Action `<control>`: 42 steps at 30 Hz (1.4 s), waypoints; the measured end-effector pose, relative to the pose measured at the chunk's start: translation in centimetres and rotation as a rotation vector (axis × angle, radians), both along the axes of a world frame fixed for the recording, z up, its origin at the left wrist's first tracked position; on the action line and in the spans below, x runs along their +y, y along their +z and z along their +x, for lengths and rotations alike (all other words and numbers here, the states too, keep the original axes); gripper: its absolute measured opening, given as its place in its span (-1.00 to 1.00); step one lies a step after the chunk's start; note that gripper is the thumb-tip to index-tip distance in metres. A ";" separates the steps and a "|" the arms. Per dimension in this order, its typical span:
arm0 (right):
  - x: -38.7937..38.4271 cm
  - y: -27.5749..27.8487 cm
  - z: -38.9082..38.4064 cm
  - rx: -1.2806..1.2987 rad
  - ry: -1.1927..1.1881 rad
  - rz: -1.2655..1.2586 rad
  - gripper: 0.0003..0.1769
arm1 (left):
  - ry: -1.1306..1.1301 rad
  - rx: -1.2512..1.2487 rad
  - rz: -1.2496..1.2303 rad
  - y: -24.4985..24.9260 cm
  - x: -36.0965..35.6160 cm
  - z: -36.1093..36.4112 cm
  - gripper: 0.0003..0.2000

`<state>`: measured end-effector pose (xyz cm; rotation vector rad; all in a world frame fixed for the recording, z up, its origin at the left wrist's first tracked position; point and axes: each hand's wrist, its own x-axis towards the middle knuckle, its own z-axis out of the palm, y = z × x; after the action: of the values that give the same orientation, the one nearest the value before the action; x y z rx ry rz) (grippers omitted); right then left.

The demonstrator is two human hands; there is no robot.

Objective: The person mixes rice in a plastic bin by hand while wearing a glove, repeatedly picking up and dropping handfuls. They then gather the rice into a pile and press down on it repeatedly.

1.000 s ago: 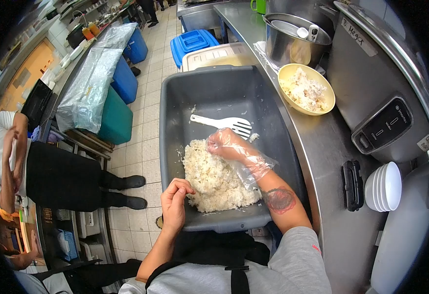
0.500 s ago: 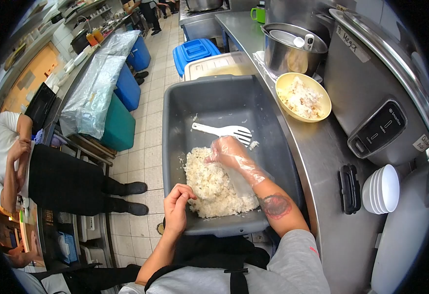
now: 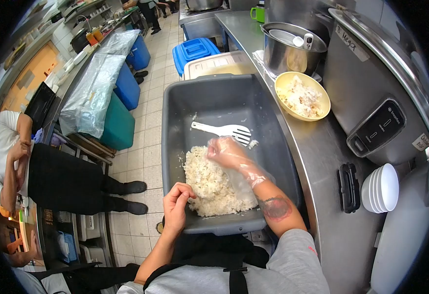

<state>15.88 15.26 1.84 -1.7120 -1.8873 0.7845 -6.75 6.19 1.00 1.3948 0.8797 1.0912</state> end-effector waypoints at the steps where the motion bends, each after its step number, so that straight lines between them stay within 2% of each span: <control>1: 0.0 -0.3 0.3 0.089 -0.018 0.085 -0.86 | -0.004 -0.003 0.000 0.0 0.0 0.0 -0.85; 3: -1.1 4.9 1.1 0.242 -0.239 0.709 -0.78 | -0.006 -0.020 0.003 -0.1 0.1 0.1 -0.84; 4: -2.2 9.0 1.4 0.191 -0.304 0.922 -0.59 | -0.001 -0.018 -0.006 -0.1 0.2 0.1 -0.85; 5: -2.6 10.5 2.4 0.340 -0.362 1.047 -0.48 | 0.004 -0.012 -0.017 -0.1 0.2 0.1 -0.85; 6: -3.0 12.6 3.3 0.251 -0.443 1.362 -0.45 | 0.004 -0.004 -0.028 -0.2 0.2 0.0 -0.86; 7: -3.3 15.1 3.5 0.443 -0.378 1.585 -0.43 | 0.009 -0.004 -0.009 -0.3 0.4 -0.1 -0.86; 9: -4.4 17.6 6.9 -0.196 -0.782 1.680 -0.45 | -0.004 -0.014 0.018 -0.7 0.5 -0.1 -0.86; 11: -4.9 18.2 10.1 -0.145 -0.912 1.458 -0.53 | -0.001 -0.049 0.018 -0.6 0.4 -0.1 -0.86; 12: -5.4 18.4 11.2 0.089 -1.034 1.219 -0.64 | -0.011 -0.058 0.008 -0.6 0.4 0.0 -0.86; 15: -6.7 18.7 13.3 0.366 -1.084 1.160 -0.70 | -0.028 -0.042 -0.001 -0.3 0.2 0.1 -0.84; 16: -6.8 18.4 14.3 0.282 -1.025 1.184 -0.71 | -0.030 -0.040 0.002 -0.2 0.3 0.1 -0.84; 19: -6.4 17.4 16.5 -0.088 -0.816 0.726 -0.56 | -0.035 -0.038 0.002 -0.3 0.4 -0.1 -0.85; 20: -6.2 17.0 16.2 -0.271 -0.791 0.534 -0.41 | -0.031 -0.052 0.000 -0.5 0.4 -0.1 -0.85; 21: -6.7 17.0 15.8 -0.289 -0.807 0.455 -0.42 | -0.026 -0.067 -0.002 -0.5 0.4 -0.1 -0.85; 23: -5.6 15.9 17.5 -0.253 -0.835 0.748 -0.44 | -0.025 -0.049 -0.004 -0.3 0.3 0.0 -0.85; 29: -6.2 17.9 14.1 -0.102 -0.837 1.097 -0.44 | 0.004 -0.027 -0.001 -0.5 0.4 -0.1 -0.86; 31: -6.2 18.3 10.3 0.062 -0.660 1.224 -0.43 | 0.016 -0.028 -0.007 -0.2 0.3 -0.1 -0.86; 32: -5.9 17.8 8.3 0.196 -0.511 1.179 -0.43 | 0.049 -0.071 -0.006 -0.3 0.3 0.0 -0.86; 33: -5.4 16.9 6.4 0.351 -0.336 0.999 -0.42 | 0.083 -0.113 -0.004 -0.5 0.2 -0.1 -0.85; 35: -3.1 13.9 4.0 0.551 -0.091 0.434 -0.41 | 0.166 -0.216 -0.009 -0.9 0.2 -0.2 -0.85; 36: -1.5 11.9 3.4 0.429 -0.109 0.140 -0.43 | 0.215 -0.277 -0.017 -1.2 0.2 -0.3 -0.86; 37: 0.3 8.6 2.9 0.474 -0.052 -0.054 -0.40 | 0.264 -0.338 -0.023 -1.3 0.1 -0.4 -0.86; 38: 1.5 5.0 2.4 0.621 0.048 -0.120 -0.38 | 0.286 -0.422 -0.041 -0.8 0.0 -0.3 -0.87; 39: 3.3 0.9 1.9 0.715 0.050 -0.262 -0.34 | 0.311 -0.429 -0.024 -0.8 0.0 -0.3 -0.86; 40: 4.9 -1.8 1.8 0.581 0.097 -0.332 -0.30 | 0.338 -0.435 -0.005 -0.8 0.0 -0.3 -0.85; 41: 6.4 -6.1 1.4 0.592 0.119 -0.272 -0.30 | 0.369 -0.442 0.014 -0.8 0.1 -0.4 -0.85; 42: 9.1 -7.8 1.5 0.241 0.221 -0.302 -0.30 | 0.380 -0.465 0.028 -0.7 0.1 -0.2 -0.86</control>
<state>17.40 24.39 -5.92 -1.5044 -1.8814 1.3577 -7.00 6.32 0.26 0.9498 0.7997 1.6405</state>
